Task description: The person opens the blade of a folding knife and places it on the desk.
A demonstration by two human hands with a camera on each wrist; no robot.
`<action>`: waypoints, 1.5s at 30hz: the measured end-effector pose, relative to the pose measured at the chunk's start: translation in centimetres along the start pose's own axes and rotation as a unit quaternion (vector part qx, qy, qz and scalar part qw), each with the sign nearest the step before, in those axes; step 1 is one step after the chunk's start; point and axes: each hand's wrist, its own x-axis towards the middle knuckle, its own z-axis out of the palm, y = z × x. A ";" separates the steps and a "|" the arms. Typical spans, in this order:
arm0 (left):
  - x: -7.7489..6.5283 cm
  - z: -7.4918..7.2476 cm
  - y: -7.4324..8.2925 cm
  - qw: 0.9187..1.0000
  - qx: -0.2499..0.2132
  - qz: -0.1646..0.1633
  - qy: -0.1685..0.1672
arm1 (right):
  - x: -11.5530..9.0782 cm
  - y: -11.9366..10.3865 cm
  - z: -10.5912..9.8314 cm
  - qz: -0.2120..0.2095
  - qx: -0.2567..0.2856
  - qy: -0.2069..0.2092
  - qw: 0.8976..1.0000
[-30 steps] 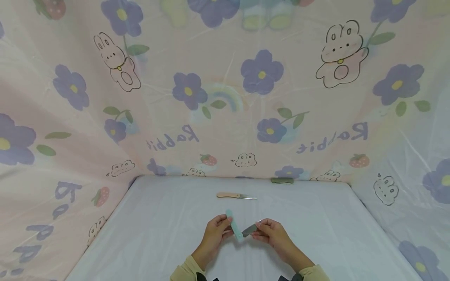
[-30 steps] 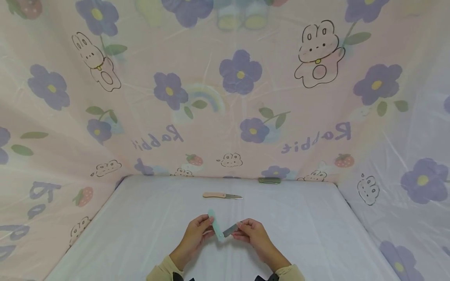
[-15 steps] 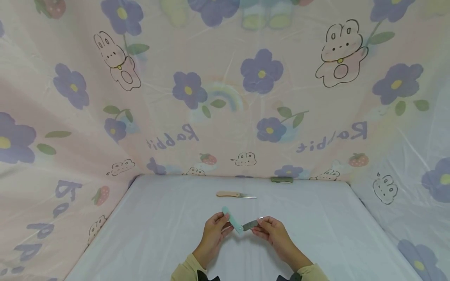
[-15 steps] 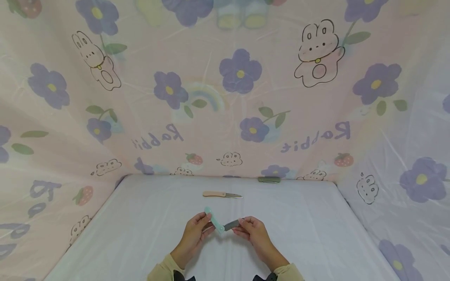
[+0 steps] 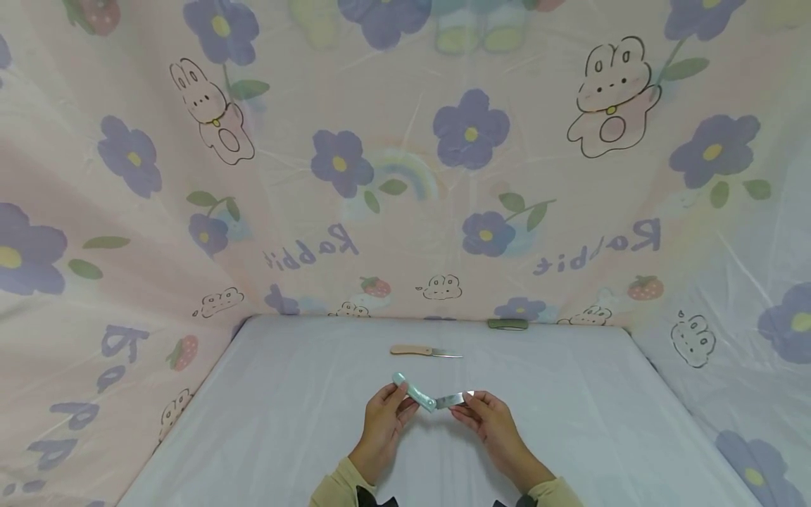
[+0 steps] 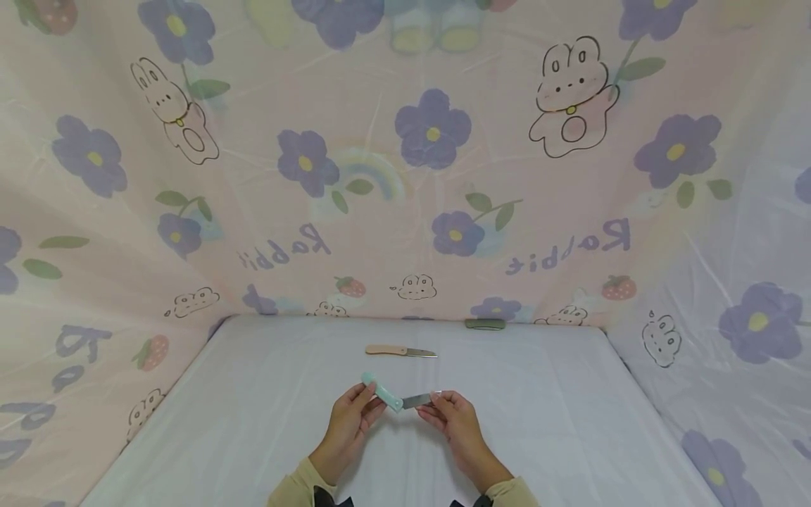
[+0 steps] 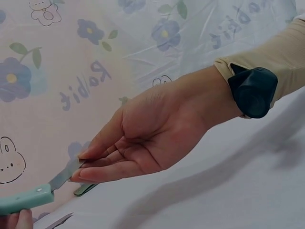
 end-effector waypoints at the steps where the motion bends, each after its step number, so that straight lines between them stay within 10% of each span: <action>1: 0.0 0.0 0.0 1.000 -0.003 0.002 0.002 | 0.0 0.1 0.1 0.000 0.004 0.005 1.000; 31: -0.5 2.6 -1.0 0.984 -0.122 0.048 0.121 | -0.8 2.0 2.3 -0.053 0.109 0.068 0.990; 45: 0.2 2.8 -0.8 0.987 -0.118 0.036 0.107 | 0.0 1.6 2.1 -0.031 0.102 0.088 0.990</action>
